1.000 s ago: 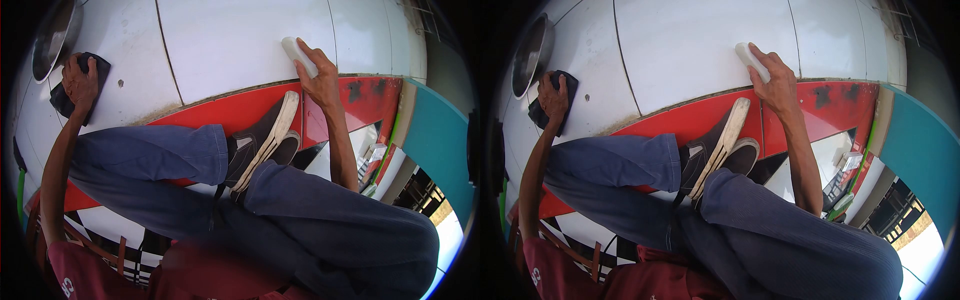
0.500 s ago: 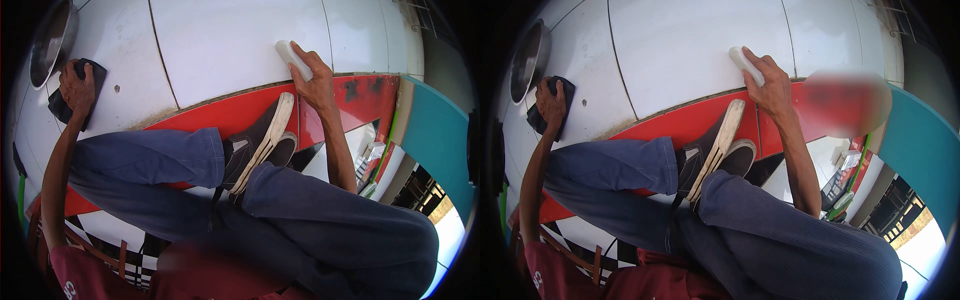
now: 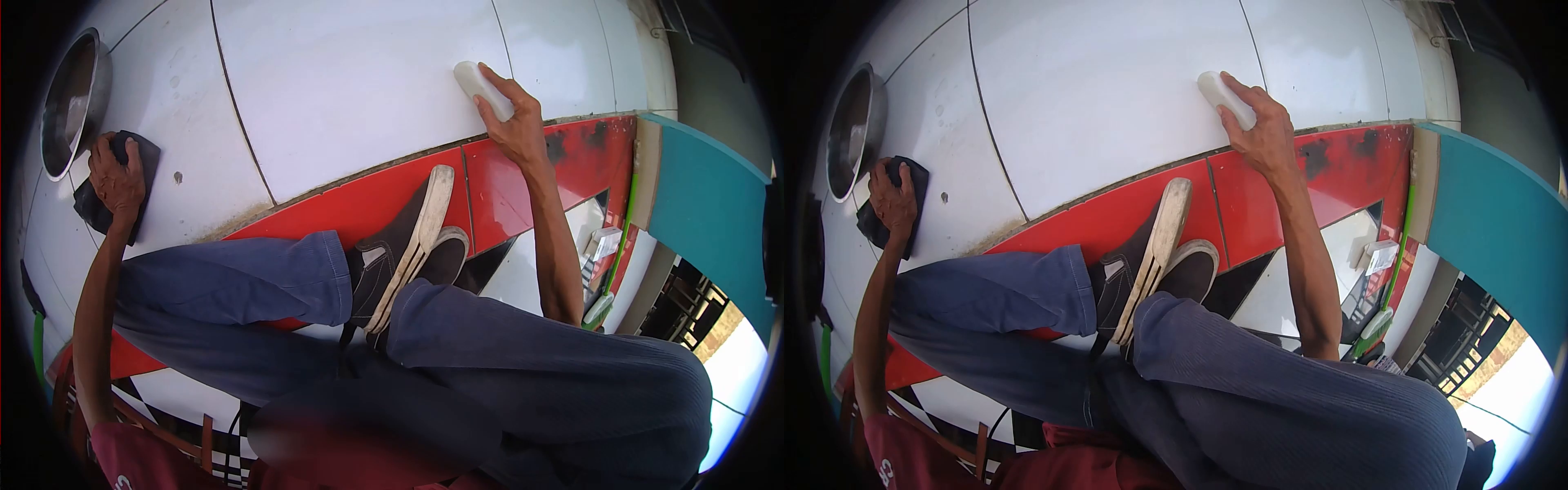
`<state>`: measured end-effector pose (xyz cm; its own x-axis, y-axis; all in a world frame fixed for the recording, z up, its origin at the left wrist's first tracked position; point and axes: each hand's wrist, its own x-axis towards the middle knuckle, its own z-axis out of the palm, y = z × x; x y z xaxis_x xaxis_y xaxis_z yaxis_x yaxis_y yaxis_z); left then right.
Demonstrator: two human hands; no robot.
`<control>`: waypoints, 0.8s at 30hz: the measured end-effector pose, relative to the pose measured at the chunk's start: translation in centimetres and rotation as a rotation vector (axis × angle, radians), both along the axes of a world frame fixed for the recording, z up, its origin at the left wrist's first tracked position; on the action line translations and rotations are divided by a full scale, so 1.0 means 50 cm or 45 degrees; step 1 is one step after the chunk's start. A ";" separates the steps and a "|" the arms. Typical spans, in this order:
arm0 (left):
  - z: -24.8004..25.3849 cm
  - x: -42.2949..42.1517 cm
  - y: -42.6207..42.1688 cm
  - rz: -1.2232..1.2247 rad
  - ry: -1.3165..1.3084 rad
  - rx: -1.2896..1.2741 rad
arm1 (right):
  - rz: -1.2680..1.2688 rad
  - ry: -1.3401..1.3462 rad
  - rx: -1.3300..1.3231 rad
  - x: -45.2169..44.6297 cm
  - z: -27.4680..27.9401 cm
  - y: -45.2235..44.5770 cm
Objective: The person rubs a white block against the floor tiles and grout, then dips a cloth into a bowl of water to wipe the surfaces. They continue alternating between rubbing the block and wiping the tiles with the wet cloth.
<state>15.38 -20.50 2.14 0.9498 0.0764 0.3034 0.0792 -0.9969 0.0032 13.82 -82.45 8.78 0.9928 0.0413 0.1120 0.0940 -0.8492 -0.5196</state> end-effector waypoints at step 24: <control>-0.003 0.002 0.011 -0.001 0.039 0.028 | -0.055 -0.033 -0.151 -0.010 -0.002 0.019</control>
<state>15.50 -19.96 1.98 0.9587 0.0690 0.2759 0.0778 -0.9967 -0.0212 13.30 -81.49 8.68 0.9908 0.0134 0.1346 0.0684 -0.9081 -0.4131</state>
